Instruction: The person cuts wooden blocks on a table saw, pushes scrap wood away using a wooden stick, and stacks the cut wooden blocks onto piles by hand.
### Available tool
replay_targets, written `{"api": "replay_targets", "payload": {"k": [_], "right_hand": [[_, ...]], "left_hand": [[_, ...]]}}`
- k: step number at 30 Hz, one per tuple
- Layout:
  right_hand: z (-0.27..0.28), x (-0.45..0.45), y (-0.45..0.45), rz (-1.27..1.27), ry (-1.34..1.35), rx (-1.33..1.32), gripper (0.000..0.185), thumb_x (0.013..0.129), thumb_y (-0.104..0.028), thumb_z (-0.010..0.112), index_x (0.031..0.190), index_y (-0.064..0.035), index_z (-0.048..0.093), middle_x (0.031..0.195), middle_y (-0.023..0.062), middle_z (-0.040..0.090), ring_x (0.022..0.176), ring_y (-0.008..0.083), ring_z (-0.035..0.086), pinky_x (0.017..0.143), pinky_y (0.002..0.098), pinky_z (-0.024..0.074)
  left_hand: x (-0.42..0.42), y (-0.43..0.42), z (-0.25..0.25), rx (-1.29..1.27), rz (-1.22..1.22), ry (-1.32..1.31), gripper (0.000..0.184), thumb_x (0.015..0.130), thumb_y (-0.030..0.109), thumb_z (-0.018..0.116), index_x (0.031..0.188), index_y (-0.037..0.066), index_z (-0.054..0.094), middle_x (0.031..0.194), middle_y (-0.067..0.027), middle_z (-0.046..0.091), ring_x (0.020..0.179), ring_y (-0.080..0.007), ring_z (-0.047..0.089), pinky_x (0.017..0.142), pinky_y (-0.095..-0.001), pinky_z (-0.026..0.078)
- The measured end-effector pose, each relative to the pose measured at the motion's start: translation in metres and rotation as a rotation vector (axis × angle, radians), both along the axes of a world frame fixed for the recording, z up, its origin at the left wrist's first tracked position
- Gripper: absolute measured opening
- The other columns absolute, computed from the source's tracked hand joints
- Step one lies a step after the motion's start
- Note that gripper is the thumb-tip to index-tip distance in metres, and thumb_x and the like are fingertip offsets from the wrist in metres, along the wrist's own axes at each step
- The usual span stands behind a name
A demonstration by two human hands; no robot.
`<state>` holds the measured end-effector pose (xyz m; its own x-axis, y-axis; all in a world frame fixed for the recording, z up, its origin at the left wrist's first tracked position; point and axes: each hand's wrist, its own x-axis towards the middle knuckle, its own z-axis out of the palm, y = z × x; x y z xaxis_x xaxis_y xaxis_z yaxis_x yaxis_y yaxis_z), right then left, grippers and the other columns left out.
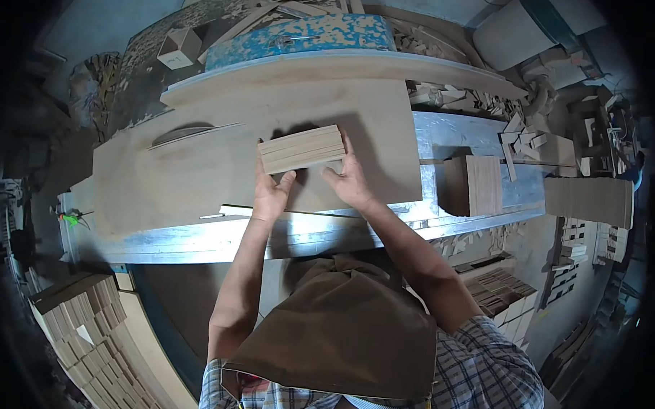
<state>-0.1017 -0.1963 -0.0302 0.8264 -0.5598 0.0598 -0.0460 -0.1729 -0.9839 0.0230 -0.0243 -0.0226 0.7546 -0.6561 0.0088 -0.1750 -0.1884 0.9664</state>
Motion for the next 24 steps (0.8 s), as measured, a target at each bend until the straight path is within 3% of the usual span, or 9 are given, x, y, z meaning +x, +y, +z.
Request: {"api": "replay_targets", "payload": {"k": [7, 11, 14, 24], "right_hand": [[0.022, -0.003, -0.003, -0.029, 0.09, -0.033, 0.088, 0.087, -0.004, 0.068, 0.163, 0.0007, 0.023, 0.158, 0.0219, 0.045, 0.149, 0.0308, 0.041, 0.122, 0.0387, 0.0328], [0.016, -0.003, -0.004, -0.022, 0.106, -0.097, 0.086, 0.089, -0.007, 0.069, 0.162, 0.0016, 0.024, 0.158, 0.0221, 0.046, 0.148, 0.031, 0.043, 0.121, 0.0388, 0.0345], [0.017, -0.002, -0.004, -0.023, 0.128, -0.032, 0.085, 0.09, -0.01, 0.071, 0.162, 0.0015, 0.025, 0.157, 0.0231, 0.046, 0.148, 0.0317, 0.044, 0.12, 0.0387, 0.0357], [0.029, 0.002, 0.001, -0.09, 0.176, -0.203, 0.08, 0.09, -0.015, 0.074, 0.158, 0.0019, 0.034, 0.154, 0.027, 0.048, 0.145, 0.0368, 0.047, 0.119, 0.0401, 0.0371]], "left_hand": [[0.002, 0.002, -0.013, 0.015, 0.055, -0.004, 0.084, 0.094, 0.003, 0.074, 0.16, -0.007, 0.022, 0.152, -0.0251, 0.048, 0.143, -0.0328, 0.047, 0.121, -0.0377, 0.034], [-0.005, 0.0, -0.01, 0.039, 0.107, -0.077, 0.077, 0.094, 0.007, 0.075, 0.156, -0.007, 0.032, 0.147, -0.0266, 0.052, 0.139, -0.0362, 0.051, 0.119, -0.0392, 0.037], [-0.004, 0.0, -0.013, 0.052, 0.121, -0.025, 0.076, 0.094, 0.007, 0.075, 0.155, -0.007, 0.033, 0.146, -0.0265, 0.054, 0.138, -0.036, 0.052, 0.118, -0.0397, 0.038], [0.004, -0.001, -0.001, 0.037, 0.114, -0.015, 0.075, 0.092, 0.003, 0.076, 0.154, -0.007, 0.035, 0.143, -0.0223, 0.058, 0.134, -0.031, 0.056, 0.116, -0.0379, 0.041]]}}
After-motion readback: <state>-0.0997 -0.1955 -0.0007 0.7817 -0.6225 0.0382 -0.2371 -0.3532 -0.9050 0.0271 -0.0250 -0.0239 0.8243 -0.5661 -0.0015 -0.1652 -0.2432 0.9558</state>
